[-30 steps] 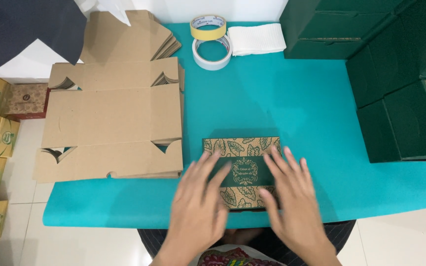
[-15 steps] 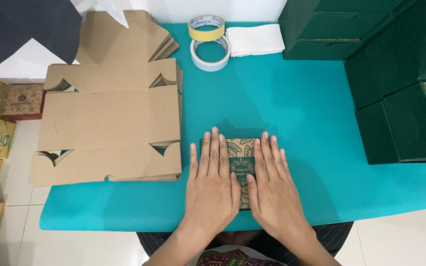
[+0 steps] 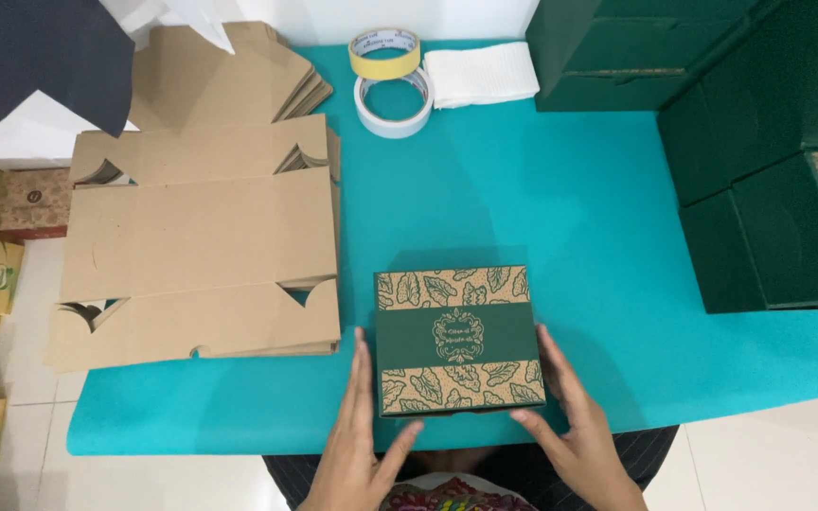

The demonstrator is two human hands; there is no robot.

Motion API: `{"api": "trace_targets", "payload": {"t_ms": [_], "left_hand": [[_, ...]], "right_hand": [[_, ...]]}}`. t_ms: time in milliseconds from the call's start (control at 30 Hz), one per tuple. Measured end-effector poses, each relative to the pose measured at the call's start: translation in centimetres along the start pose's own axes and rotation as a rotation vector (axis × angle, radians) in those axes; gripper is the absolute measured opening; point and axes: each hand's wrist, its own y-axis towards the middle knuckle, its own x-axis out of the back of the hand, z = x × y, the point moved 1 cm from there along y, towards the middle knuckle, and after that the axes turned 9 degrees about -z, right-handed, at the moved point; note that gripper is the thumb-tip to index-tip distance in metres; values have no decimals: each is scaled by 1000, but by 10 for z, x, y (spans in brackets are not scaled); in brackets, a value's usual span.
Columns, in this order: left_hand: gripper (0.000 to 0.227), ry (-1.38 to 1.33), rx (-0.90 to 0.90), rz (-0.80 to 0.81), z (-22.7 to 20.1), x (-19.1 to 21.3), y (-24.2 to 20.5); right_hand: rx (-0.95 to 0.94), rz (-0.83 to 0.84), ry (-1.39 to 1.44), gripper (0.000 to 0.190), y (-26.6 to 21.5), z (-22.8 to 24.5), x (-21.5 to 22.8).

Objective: The person assembles a small cardboard box by folding the flaps of a flat die-cut piece and tucking them into slots to form a rectangular container. They then place a white paper insert inside and close the box with a decorative lid.

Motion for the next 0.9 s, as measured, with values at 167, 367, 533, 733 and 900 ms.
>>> {"api": "trace_targets", "payload": {"t_ms": [167, 367, 533, 733, 900], "left_hand": [[81, 210, -84, -42, 20, -16, -2], [78, 287, -123, -66, 19, -26, -3], [77, 282, -263, -88, 4, -26, 3], [75, 320, -365, -32, -16, -30, 12], [93, 611, 157, 602, 26, -80, 55]], "right_hand": [[73, -94, -246, 66, -9, -34, 2], [-187, -95, -295, 69, -9, -24, 2], [9, -185, -251, 67, -14, -35, 13], [245, -375, -242, 62, -17, -22, 47], [-53, -556, 49, 74, -12, 35, 76]]}}
